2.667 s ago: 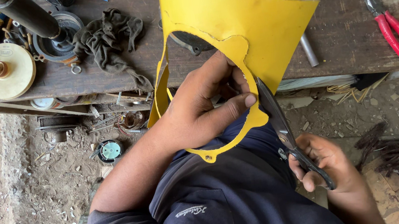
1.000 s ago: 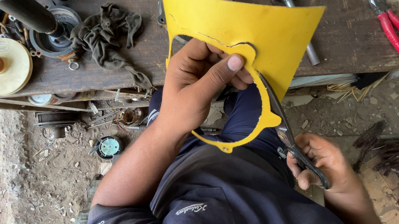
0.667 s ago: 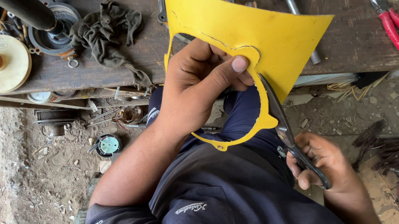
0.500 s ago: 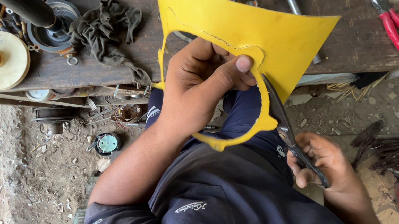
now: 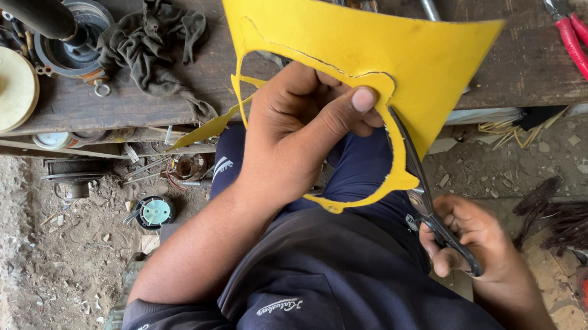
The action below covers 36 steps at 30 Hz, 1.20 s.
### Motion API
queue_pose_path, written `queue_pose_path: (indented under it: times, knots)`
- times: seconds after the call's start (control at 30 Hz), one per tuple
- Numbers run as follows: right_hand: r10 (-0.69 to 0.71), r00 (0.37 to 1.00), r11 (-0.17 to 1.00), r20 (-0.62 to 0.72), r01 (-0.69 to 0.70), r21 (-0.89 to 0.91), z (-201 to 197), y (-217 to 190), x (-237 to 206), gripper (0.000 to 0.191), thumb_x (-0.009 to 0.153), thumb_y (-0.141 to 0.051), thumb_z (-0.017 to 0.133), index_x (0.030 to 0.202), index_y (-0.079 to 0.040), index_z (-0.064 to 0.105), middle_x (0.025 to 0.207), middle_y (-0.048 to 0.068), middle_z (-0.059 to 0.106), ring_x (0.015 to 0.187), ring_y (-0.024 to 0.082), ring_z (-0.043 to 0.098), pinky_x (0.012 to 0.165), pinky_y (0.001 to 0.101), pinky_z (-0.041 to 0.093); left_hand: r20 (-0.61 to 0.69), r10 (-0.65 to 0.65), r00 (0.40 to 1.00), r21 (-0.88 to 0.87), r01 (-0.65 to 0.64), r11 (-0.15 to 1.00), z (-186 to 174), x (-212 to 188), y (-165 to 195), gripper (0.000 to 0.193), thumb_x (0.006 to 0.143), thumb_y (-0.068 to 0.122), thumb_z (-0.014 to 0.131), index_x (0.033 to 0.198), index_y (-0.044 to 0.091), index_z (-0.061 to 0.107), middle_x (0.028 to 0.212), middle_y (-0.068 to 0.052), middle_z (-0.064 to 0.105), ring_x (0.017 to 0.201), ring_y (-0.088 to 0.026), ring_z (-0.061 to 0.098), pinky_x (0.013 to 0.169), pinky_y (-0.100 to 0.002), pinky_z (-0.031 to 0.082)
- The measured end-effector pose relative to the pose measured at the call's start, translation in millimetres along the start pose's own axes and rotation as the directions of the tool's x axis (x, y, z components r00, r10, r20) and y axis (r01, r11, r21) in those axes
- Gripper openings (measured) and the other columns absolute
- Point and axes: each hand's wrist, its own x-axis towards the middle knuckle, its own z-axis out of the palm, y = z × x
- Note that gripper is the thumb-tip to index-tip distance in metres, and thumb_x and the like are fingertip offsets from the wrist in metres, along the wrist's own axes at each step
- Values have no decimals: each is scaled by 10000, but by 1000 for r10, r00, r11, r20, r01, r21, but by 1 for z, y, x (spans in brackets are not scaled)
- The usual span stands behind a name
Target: The person cuts a yellow gasket sheet with scissors, trimming it around the outline of a circular engine cover, then punches small holes in the gasket and fits it onto the rusty metal cover on the workbench.
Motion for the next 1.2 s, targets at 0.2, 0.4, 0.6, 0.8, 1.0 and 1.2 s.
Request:
queue_pose_path:
  times: [0.2, 0.4, 0.6, 0.8, 1.0, 1.2]
  knots:
    - [-2, 1000, 989, 0, 2, 145, 4, 3, 6, 782, 574, -392, 962, 1155, -25, 590, 830, 43, 635, 699, 112, 611, 591, 250, 486, -27, -10, 1000, -119, 6, 993, 5, 0, -7, 188, 1092, 57, 664, 1259, -27, 648, 1066, -101, 732, 970, -145, 718, 857, -269, 582]
    - [42, 999, 980, -4, -40, 196, 4, -1, 0, 751, 597, -369, 983, 1103, -15, 556, 853, 54, 628, 726, 130, 606, 600, 259, 479, -20, -19, 1000, -123, 16, 992, 5, 2, -12, 204, 1089, 41, 662, 1279, -29, 645, 1073, -104, 727, 954, -147, 705, 865, -275, 582]
    - [-85, 994, 980, 76, 69, 187, -6, 21, 10, 801, 606, -401, 981, 1149, 7, 556, 838, 67, 619, 701, 134, 605, 578, 252, 491, -5, -25, 1000, -173, 24, 985, 6, 3, -16, 154, 1098, 24, 653, 1238, -41, 642, 1100, -115, 726, 977, -159, 706, 891, -289, 584]
    - [-38, 993, 970, 115, 9, 243, -9, 24, 9, 826, 589, -443, 975, 1125, 32, 563, 820, 87, 630, 687, 149, 615, 548, 256, 482, -15, -53, 998, -261, 47, 964, 9, 6, -23, 220, 1081, 17, 629, 1299, -13, 630, 1119, -116, 719, 1022, -178, 714, 951, -340, 601]
    - [-75, 992, 977, 100, 53, 205, -9, 27, 11, 804, 601, -473, 965, 1091, 32, 574, 792, 80, 625, 666, 144, 610, 557, 258, 479, -17, -45, 999, -238, 40, 970, 9, 6, -28, 152, 1100, 12, 634, 1246, -33, 639, 1125, -128, 726, 1016, -182, 710, 915, -322, 596]
    - [-55, 994, 971, 93, 31, 236, -5, 29, 14, 861, 569, -496, 971, 1084, 42, 540, 774, 93, 625, 629, 154, 600, 537, 273, 469, -14, -55, 998, -254, 50, 966, 7, 7, -31, 154, 1098, 19, 639, 1244, -31, 642, 1132, -120, 724, 1015, -178, 708, 905, -320, 599]
